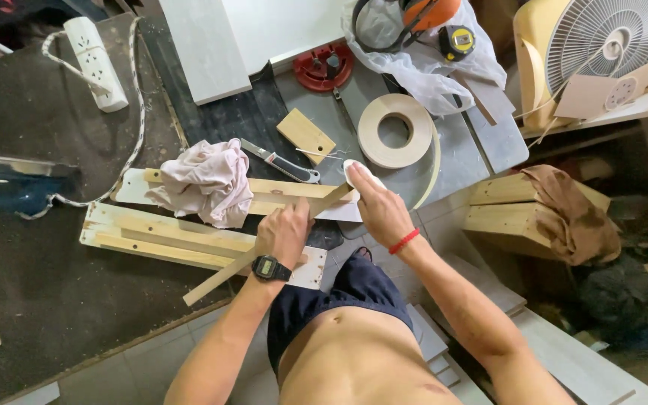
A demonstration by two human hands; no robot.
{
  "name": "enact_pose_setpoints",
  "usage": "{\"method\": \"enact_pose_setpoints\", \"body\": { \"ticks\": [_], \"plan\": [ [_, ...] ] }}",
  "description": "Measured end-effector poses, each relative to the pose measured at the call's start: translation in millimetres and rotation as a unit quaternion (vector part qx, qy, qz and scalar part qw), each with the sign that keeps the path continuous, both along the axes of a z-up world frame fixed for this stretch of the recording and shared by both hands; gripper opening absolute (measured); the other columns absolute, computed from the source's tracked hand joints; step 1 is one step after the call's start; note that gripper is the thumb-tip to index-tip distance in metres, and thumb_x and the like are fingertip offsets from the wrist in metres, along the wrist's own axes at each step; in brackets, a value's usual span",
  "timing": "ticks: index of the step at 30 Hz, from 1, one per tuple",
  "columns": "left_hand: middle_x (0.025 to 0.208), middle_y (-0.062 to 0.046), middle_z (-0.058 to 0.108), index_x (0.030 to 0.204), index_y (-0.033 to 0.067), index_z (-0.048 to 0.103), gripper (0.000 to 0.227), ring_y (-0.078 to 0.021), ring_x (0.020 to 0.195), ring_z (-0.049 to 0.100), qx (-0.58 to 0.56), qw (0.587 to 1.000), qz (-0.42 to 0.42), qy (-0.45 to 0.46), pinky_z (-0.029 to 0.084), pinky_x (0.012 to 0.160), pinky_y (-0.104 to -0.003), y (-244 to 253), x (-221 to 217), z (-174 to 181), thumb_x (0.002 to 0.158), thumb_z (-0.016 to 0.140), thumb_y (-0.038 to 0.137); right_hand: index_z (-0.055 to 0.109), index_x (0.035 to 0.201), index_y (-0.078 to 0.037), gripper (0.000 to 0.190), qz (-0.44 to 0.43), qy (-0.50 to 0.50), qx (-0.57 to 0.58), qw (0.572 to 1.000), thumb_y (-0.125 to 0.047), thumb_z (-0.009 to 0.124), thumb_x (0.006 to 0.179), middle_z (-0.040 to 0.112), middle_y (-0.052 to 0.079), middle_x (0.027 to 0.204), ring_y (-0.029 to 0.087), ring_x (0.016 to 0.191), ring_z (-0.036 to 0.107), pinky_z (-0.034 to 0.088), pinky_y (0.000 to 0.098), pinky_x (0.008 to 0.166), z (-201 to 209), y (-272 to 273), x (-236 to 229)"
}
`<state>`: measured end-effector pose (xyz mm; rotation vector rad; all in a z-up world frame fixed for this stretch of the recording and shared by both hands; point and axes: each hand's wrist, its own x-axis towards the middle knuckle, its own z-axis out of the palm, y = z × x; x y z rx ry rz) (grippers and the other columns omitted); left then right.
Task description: Applying adhesive edge tape to wooden boards using an iron and sanding the edges for a smooth finish.
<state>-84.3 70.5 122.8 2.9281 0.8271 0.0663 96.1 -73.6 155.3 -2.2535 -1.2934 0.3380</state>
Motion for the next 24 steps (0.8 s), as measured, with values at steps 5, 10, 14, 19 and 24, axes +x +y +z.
{"method": "enact_pose_setpoints", "body": {
  "ticks": [5,10,14,19,24],
  "plan": [
    [0.078,0.002,0.069,0.095,0.0221,0.059,0.030,-0.0219,0.080,0.077,0.006,1.000,-0.004,-0.003,0.062,0.071,-0.035,3.9,-2.1,-11.9,0.087,0.079,0.043,0.050,0.160,-0.022,0.066,-0.009,-0.030,-0.022,0.999,-0.007,0.048,0.095,0.052,0.003,0.163,0.036,0.124,0.067,0.057,0.0497,0.103,-1.8,1.7,-2.9],
    [0.080,0.001,0.070,0.097,0.0221,0.059,0.028,-0.0220,0.082,0.077,-0.009,1.000,-0.002,0.005,0.062,0.072,-0.034,3.9,-4.4,-18.7,0.092,0.076,0.044,0.049,0.161,-0.019,0.070,0.001,-0.026,0.008,1.000,-0.005,0.049,0.093,0.054,0.008,0.161,0.038,0.125,0.067,0.057,0.0501,0.102,-8.5,-8.3,-2.3],
    [0.081,0.001,0.070,0.099,0.0214,0.058,0.029,-0.0225,0.082,0.077,-0.012,1.000,0.001,0.006,0.062,0.071,-0.035,2.9,-4.8,-16.9,0.092,0.075,0.044,0.050,0.160,-0.014,0.070,-0.051,0.017,0.061,0.997,0.001,0.048,0.092,0.056,0.012,0.157,0.038,0.129,0.063,0.055,0.0511,0.106,-19.2,-20.6,14.9],
    [0.081,0.001,0.070,0.100,0.0213,0.058,0.031,-0.0216,0.082,0.077,-0.013,1.000,-0.001,0.011,0.062,0.070,-0.034,1.4,-6.6,-10.2,0.092,0.076,0.046,0.051,0.160,-0.010,0.068,-0.089,0.035,0.081,0.992,0.003,0.049,0.094,0.061,0.016,0.153,0.037,0.131,0.063,0.053,0.0499,0.108,-44.1,-30.8,21.1],
    [0.078,0.003,0.068,0.095,0.0233,0.060,0.028,-0.0192,0.079,0.076,0.012,1.000,-0.002,0.016,0.061,0.066,-0.032,-0.8,-3.8,4.3,0.092,0.074,0.048,0.053,0.159,-0.013,0.062,-0.061,0.058,0.121,0.989,0.002,0.052,0.098,0.060,0.013,0.154,0.035,0.133,0.062,0.055,0.0462,0.107,-10.2,-0.1,3.0]
  ]
}}
